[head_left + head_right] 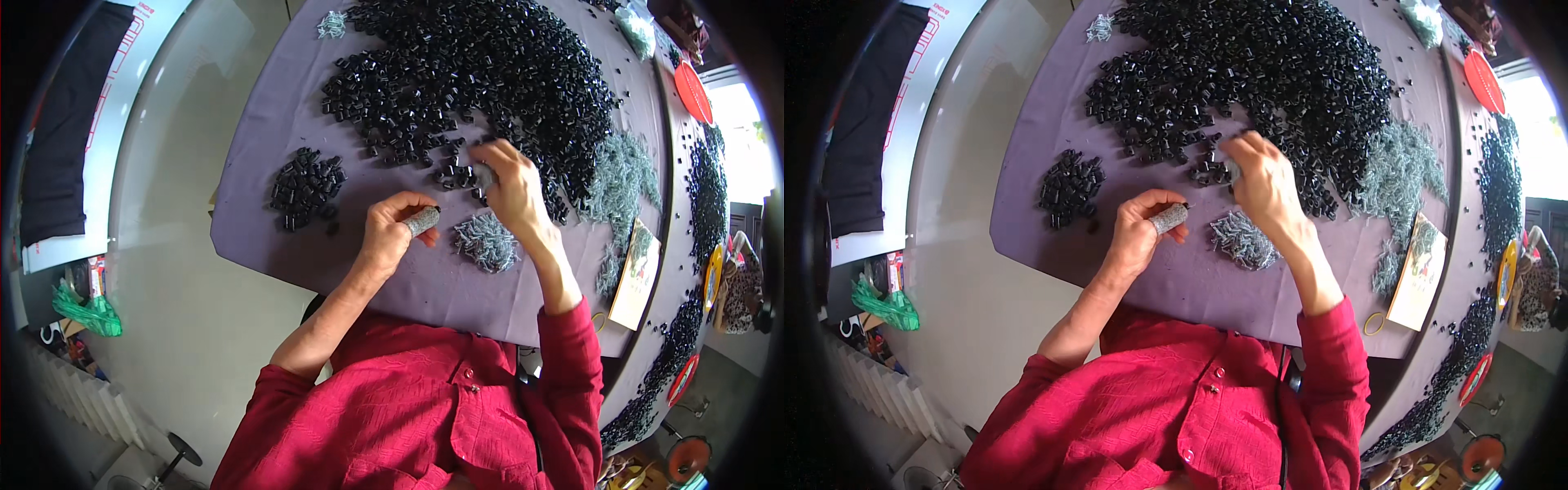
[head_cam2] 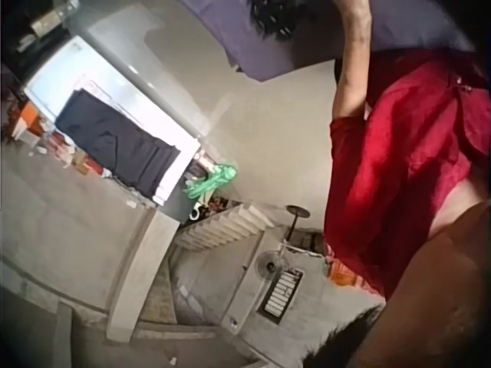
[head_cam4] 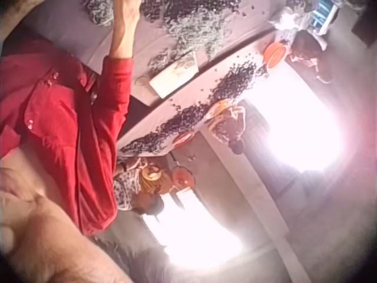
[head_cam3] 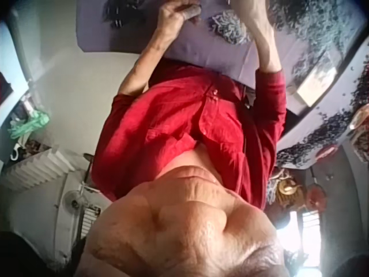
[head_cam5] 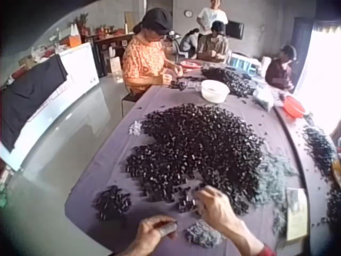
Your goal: Assembling small black plastic components by inserting them into grey mesh sleeves at a manufacturing workspace.
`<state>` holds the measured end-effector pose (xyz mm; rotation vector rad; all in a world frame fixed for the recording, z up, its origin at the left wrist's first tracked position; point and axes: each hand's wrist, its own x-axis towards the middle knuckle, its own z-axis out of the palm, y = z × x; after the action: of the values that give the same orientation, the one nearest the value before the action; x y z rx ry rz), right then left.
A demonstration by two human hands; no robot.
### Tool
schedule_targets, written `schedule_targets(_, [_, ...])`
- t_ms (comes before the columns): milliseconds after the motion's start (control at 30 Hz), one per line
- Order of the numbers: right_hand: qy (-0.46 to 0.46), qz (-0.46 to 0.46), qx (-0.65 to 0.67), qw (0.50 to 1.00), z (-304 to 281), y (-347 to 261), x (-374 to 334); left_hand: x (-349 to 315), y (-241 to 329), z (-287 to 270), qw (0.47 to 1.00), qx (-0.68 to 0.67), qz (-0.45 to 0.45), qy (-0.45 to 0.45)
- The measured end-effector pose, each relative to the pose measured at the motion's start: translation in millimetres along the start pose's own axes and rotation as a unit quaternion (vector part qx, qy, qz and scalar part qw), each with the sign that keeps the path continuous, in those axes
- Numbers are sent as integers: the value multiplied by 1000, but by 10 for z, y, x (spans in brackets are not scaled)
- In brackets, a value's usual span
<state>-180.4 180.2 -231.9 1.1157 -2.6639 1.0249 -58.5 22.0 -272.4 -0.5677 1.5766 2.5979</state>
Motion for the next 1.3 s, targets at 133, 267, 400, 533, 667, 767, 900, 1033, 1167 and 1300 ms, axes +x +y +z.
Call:
schedule_targets(133, [1,-82,-113,990,247,255,202,-14,-70,2,999,-41,-19,-18])
schedule_targets(267, [-14,-114,-164,980,285,293,271,-29,-34,28,998,-41,-39,-12])
schedule_targets(400, [-13,-61,-113,992,249,280,233,15,-51,48,998,-45,-32,-12])
schedule_targets(533, [-16,75,109,991,-134,-147,-104,-13,-19,119,998,-52,11,-32])
schedule_targets(667, [1,152,263,953,-153,-156,-602,-51,15,280,999,2,6,-46])
schedule_targets(767, [58,271,388,879,-192,-308,-794,-98,6,380,996,28,35,-74])
schedule_targets(900, [56,267,427,862,-239,-351,-995,-172,2,493,992,82,41,-91])
schedule_targets(1033, [46,280,418,863,-279,-393,-1072,-241,9,573,990,96,26,-104])
schedule_targets(1167, [67,240,386,888,-232,-368,-1169,-287,31,612,984,133,19,-113])
schedule_targets(1300, [60,205,301,929,-261,-391,-1180,-301,-22,595,983,132,28,-126])
